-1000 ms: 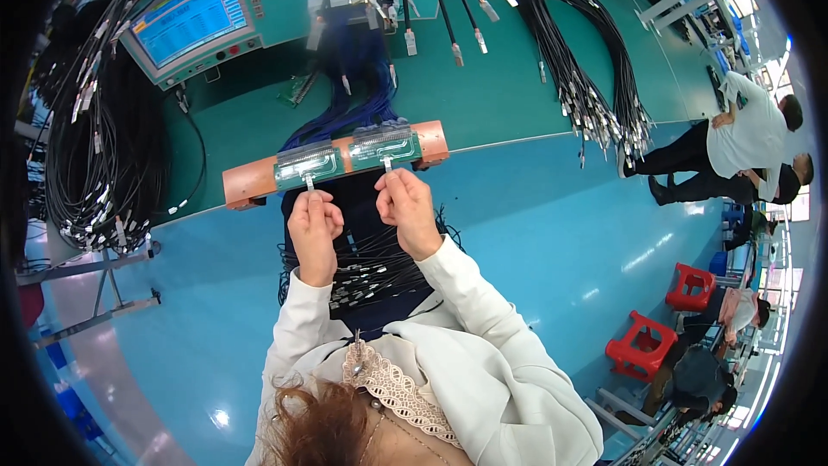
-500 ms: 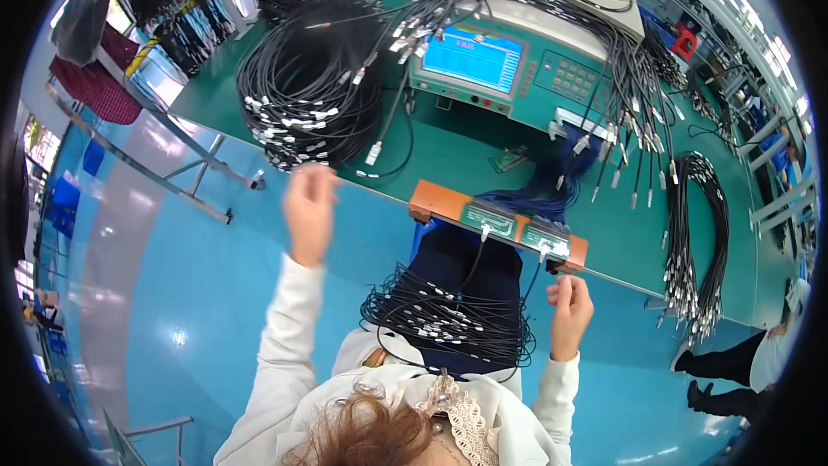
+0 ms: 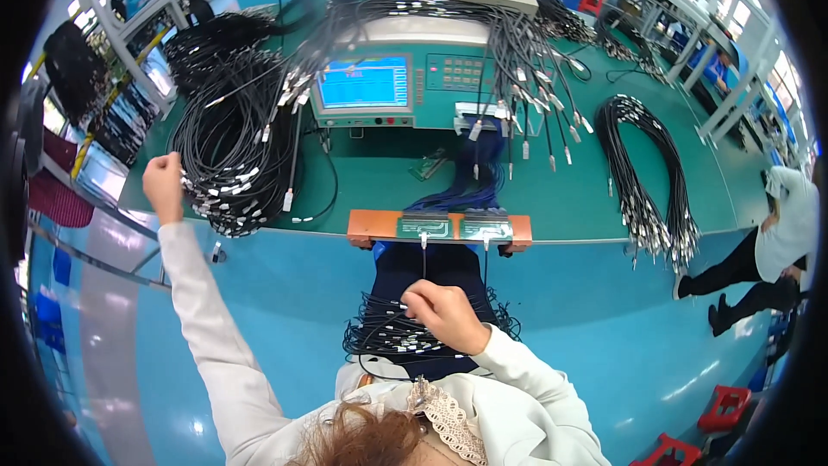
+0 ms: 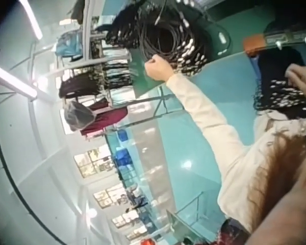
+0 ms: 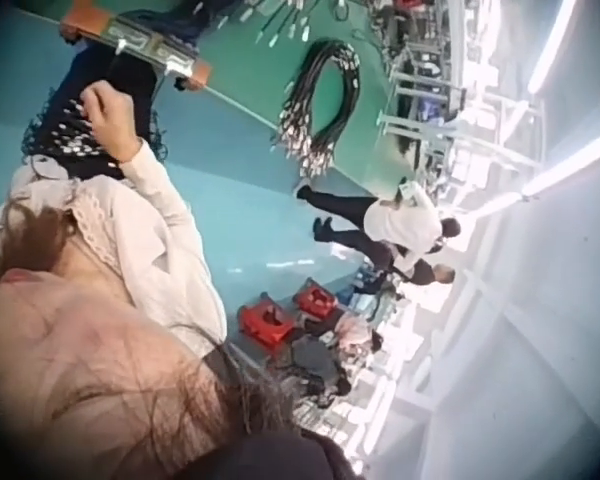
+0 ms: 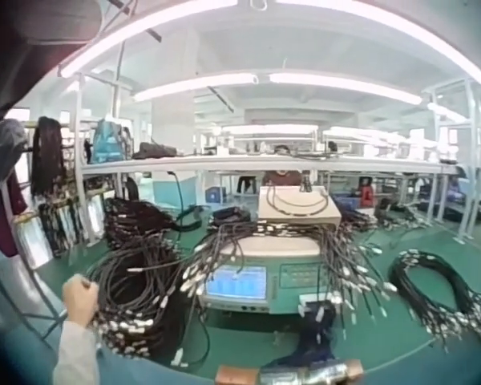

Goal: Testing individual wires from a cable bundle using an electronic testing machine at a workbench.

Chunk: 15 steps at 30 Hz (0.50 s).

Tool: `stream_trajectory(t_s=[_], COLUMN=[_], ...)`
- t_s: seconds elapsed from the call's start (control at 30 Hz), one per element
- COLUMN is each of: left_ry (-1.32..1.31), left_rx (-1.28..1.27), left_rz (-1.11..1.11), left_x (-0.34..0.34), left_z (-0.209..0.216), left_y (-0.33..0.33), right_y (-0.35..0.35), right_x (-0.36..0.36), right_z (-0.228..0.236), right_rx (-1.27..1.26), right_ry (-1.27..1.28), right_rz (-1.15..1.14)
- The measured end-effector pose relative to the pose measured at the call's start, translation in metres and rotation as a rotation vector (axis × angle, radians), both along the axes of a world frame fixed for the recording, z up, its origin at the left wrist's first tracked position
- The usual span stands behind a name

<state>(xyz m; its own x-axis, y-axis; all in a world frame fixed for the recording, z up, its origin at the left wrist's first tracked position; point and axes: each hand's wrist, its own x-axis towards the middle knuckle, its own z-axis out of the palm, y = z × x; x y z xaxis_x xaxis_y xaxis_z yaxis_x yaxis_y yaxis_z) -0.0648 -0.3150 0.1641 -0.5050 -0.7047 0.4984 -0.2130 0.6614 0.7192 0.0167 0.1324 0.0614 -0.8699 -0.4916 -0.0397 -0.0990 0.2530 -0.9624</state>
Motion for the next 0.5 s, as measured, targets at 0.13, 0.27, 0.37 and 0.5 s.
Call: stream_trajectory(t_s=[0.13,0.27,0.37,0.5], left_ry=[0.534,0.361,0.308,0.741], left_rx=[0.992,1.089,1.22,1.705], left_rz=[-0.747,-0.827,-0.911,-0.756], left_x=[0.044,0.124,0.168,0.201], left_z=[0.021,-0.008,-0.048,-0.032], left_y=[0.087,0.212,0.233,0.152], right_y=[-0.027,-0.067,-0.07,-0.007], right_x=[-0.018,-0.049,-0.079,-0.057], right_z=[-0.018,0.0,-0.019,-0.001], right_rx=[-0.464,-0.931,-1.015,-0.933], right_ry=[-0.522,-1.019,-1.002,-0.843], right_rz=[0.141,0.157,0.083,0.167])
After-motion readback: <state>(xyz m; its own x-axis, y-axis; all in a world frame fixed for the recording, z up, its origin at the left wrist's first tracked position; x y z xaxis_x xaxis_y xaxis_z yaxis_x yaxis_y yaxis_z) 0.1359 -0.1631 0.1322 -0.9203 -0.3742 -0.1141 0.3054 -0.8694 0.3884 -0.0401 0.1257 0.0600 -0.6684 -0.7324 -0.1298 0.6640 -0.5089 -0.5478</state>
